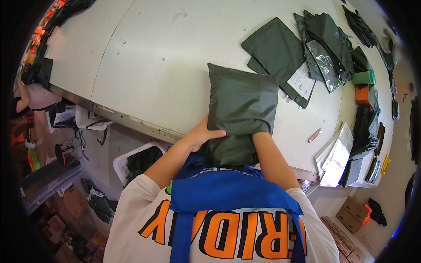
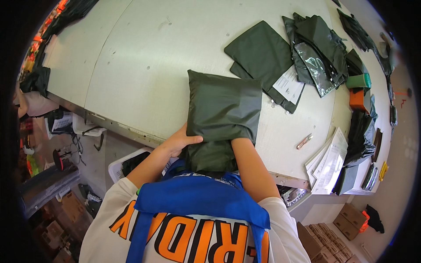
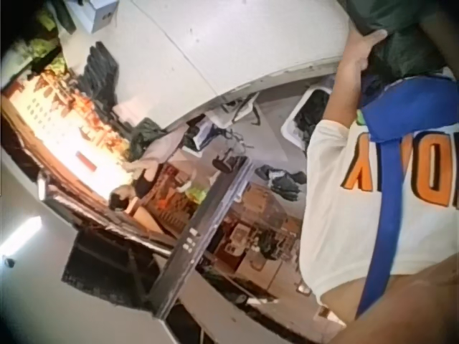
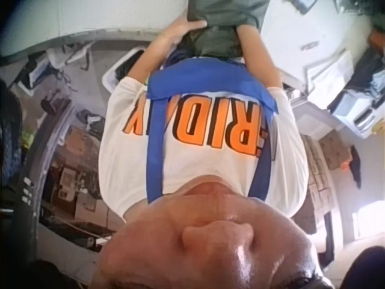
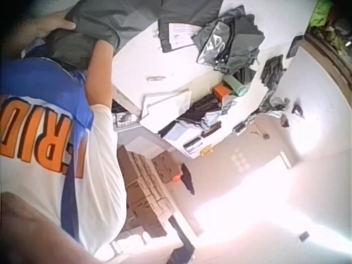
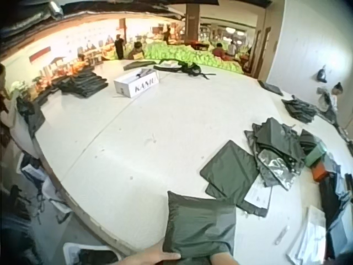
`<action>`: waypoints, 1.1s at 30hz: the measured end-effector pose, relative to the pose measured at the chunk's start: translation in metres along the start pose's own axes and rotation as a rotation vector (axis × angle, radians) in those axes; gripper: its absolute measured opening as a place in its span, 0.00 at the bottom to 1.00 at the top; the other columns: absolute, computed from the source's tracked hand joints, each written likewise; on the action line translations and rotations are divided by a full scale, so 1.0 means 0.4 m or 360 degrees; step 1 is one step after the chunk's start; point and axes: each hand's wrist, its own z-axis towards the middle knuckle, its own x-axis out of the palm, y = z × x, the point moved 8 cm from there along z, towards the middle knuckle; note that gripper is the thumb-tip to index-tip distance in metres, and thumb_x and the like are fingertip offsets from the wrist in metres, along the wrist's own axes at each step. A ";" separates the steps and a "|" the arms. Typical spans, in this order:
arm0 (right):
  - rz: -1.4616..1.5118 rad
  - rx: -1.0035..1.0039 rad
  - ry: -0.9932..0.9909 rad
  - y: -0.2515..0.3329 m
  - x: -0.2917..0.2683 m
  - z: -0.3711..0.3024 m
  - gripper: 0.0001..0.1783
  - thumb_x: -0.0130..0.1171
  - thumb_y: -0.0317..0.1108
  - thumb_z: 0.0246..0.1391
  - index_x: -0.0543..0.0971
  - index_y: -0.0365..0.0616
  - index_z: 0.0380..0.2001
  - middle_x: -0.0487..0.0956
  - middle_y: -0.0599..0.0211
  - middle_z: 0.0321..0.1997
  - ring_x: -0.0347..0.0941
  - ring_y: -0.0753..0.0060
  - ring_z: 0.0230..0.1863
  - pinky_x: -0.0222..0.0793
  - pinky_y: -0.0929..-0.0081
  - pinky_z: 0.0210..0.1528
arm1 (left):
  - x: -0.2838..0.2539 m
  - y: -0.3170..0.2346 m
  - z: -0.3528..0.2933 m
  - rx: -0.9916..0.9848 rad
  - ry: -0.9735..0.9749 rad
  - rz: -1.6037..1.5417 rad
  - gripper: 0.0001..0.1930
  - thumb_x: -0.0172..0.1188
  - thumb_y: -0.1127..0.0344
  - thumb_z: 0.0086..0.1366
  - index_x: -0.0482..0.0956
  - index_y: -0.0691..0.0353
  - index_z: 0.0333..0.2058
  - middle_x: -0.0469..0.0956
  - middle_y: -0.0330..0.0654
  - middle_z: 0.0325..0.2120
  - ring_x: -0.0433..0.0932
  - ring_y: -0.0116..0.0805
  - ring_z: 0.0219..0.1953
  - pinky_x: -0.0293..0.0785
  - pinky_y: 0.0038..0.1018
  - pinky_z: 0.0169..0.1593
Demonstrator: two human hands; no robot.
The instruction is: The person folds a dark green garment on a white table, then uses a small blade to cut a tag or seam, and continues folding the garment into a compact shape. The person handles the garment repeatedly, smoothing and aligning edges before placing it aside.
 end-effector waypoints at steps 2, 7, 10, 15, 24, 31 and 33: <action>0.0010 0.0004 -0.0008 0.004 0.019 0.008 0.30 0.53 0.43 0.56 0.65 0.40 0.60 0.62 0.51 0.65 0.55 0.53 0.66 0.46 0.61 0.68 | 0.011 -0.009 0.010 -0.0019 0.0144 0.0152 0.52 0.72 0.69 0.45 0.49 0.63 0.65 0.58 0.46 0.62 0.57 0.38 0.63 0.54 0.33 0.64; 0.0088 0.0037 0.0057 -0.016 0.044 0.072 0.30 0.53 0.43 0.56 0.66 0.40 0.59 0.62 0.51 0.65 0.55 0.53 0.66 0.46 0.61 0.68 | 0.057 -0.025 0.021 0.0173 -0.0047 0.0473 0.49 0.70 0.76 0.45 0.51 0.63 0.64 0.62 0.46 0.60 0.60 0.38 0.62 0.57 0.32 0.63; 0.0220 0.0135 0.0170 -0.033 0.049 0.088 0.30 0.53 0.43 0.56 0.66 0.40 0.59 0.62 0.51 0.65 0.55 0.53 0.66 0.46 0.61 0.68 | 0.012 -0.031 0.038 0.0141 -0.0223 0.0573 0.43 0.66 0.78 0.45 0.57 0.65 0.61 0.68 0.47 0.55 0.65 0.37 0.58 0.61 0.31 0.60; -0.0111 -0.0249 0.0220 0.173 -0.067 -0.205 0.26 0.57 0.40 0.55 0.70 0.39 0.55 0.69 0.54 0.60 0.64 0.58 0.60 0.58 0.60 0.61 | -0.009 -0.049 0.028 0.0178 -0.0148 0.0837 0.39 0.67 0.75 0.45 0.62 0.67 0.58 0.71 0.48 0.52 0.67 0.37 0.55 0.63 0.31 0.58; 0.1145 0.1253 -0.0053 -0.168 -0.126 -0.226 0.32 0.67 0.38 0.48 0.69 0.26 0.50 0.78 0.54 0.44 0.73 0.70 0.45 0.70 0.72 0.47 | -0.039 -0.003 0.007 0.0099 -0.0031 0.0954 0.38 0.65 0.70 0.47 0.61 0.67 0.59 0.69 0.51 0.55 0.66 0.41 0.58 0.61 0.30 0.60; 0.1371 0.1053 -0.0151 -0.122 -0.088 -0.303 0.24 0.63 0.36 0.53 0.75 0.27 0.47 0.80 0.56 0.43 0.74 0.69 0.44 0.68 0.73 0.50 | -0.038 -0.006 -0.034 0.0230 -0.0113 0.0873 0.42 0.67 0.67 0.48 0.58 0.68 0.61 0.66 0.52 0.57 0.63 0.42 0.61 0.57 0.30 0.63; 0.1136 0.0863 -0.0364 -0.105 -0.154 -0.269 0.22 0.62 0.37 0.54 0.76 0.28 0.45 0.81 0.60 0.42 0.74 0.72 0.43 0.68 0.74 0.48 | -0.026 -0.043 -0.014 0.0069 0.0017 0.0656 0.42 0.66 0.67 0.50 0.56 0.67 0.62 0.65 0.51 0.58 0.62 0.41 0.61 0.56 0.32 0.64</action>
